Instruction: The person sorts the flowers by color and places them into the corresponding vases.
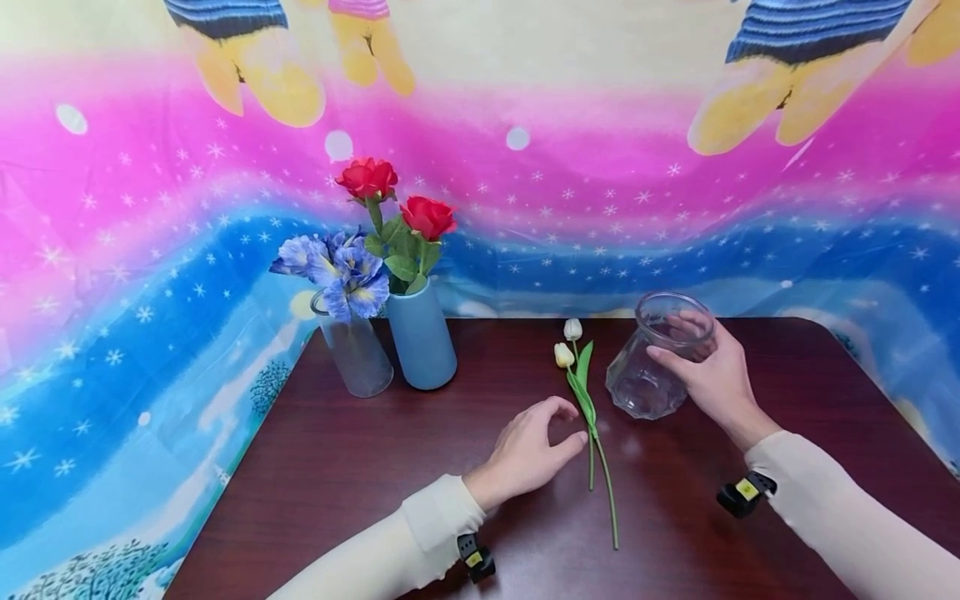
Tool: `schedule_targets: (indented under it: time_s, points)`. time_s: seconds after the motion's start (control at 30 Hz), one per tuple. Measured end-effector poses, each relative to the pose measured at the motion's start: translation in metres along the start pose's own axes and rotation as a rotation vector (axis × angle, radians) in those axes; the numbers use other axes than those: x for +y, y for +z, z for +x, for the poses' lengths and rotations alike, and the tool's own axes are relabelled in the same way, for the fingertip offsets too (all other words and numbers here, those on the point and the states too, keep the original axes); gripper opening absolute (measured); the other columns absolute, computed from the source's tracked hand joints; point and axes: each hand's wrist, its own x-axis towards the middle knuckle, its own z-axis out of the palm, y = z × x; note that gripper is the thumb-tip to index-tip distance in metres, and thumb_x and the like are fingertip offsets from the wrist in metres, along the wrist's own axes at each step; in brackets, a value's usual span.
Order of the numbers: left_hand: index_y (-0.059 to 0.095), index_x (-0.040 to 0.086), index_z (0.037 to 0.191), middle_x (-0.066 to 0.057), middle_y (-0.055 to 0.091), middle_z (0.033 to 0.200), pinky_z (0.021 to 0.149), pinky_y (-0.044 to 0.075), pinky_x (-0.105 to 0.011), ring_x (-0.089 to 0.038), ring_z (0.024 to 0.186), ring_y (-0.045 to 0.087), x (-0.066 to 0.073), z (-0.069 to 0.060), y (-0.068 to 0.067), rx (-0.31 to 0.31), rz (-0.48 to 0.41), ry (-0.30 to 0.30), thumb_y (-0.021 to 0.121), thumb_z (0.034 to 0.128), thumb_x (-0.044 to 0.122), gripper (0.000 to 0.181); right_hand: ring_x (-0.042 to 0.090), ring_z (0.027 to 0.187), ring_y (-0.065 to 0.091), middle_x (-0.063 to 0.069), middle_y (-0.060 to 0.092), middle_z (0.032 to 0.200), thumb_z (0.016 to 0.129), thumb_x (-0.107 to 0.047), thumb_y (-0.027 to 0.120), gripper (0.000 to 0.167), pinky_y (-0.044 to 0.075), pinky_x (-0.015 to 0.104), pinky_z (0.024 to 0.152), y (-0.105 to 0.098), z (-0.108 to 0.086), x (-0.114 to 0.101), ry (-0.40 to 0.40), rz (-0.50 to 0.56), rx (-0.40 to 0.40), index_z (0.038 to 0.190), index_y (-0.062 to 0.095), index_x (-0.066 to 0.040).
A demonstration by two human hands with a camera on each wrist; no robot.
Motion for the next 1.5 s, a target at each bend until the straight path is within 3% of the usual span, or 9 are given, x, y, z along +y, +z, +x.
schedule_targets:
  time_s: [0.33,0.6,0.8,1.1,1.5]
  points:
    - [0.064,0.026,0.119,0.007,0.069,0.121,0.090,0.050,-0.029,-0.017,0.114,0.064,0.002,-0.006,-0.001,-0.004,-0.010,0.003,0.064,0.0946,0.040,0.028,-0.010,0.110,0.063,-0.025,0.068,0.122,0.081,0.000,0.081,0.058,0.047,0.005,0.085,-0.020,-0.029,0.000,-0.058,0.002,0.005,0.133,0.054,-0.005]
    - [0.064,0.025,0.119,0.006,0.069,0.122,0.092,0.050,-0.029,-0.017,0.115,0.064,0.000,-0.009,0.001,-0.017,-0.001,0.017,0.063,0.0956,0.039,0.028,-0.012,0.110,0.064,-0.025,0.068,0.122,0.080,0.003,0.081,0.058,0.048,0.004,0.082,-0.031,-0.046,0.003,-0.078,-0.035,0.019,0.131,0.053,-0.002]
    - [0.066,0.026,0.116,0.005,0.071,0.118,0.086,0.050,-0.027,-0.015,0.109,0.065,-0.002,-0.010,0.008,-0.007,0.032,0.025,0.064,0.0939,0.041,0.027,-0.015,0.110,0.062,-0.026,0.068,0.121,0.079,0.002,0.082,0.060,0.045,0.003,0.083,-0.034,-0.056,0.006,-0.094,-0.076,-0.003,0.132,0.055,-0.003]
    - [0.068,0.022,0.114,0.005,0.072,0.112,0.076,0.047,-0.021,-0.011,0.101,0.067,-0.011,-0.012,0.026,-0.010,0.114,0.044,0.066,0.0918,0.042,0.030,-0.016,0.109,0.062,-0.029,0.068,0.119,0.077,0.003,0.083,0.062,0.044,0.002,0.082,-0.037,-0.060,0.012,-0.098,-0.093,-0.002,0.132,0.055,-0.004]
    - [0.069,0.023,0.111,0.005,0.072,0.108,0.073,0.047,-0.021,-0.010,0.098,0.067,-0.013,-0.011,0.031,-0.016,0.121,0.042,0.066,0.0916,0.043,0.028,-0.015,0.109,0.062,-0.027,0.067,0.122,0.079,0.005,0.081,0.061,0.046,0.003,0.082,-0.041,-0.059,0.013,-0.100,-0.069,-0.014,0.132,0.053,-0.002]
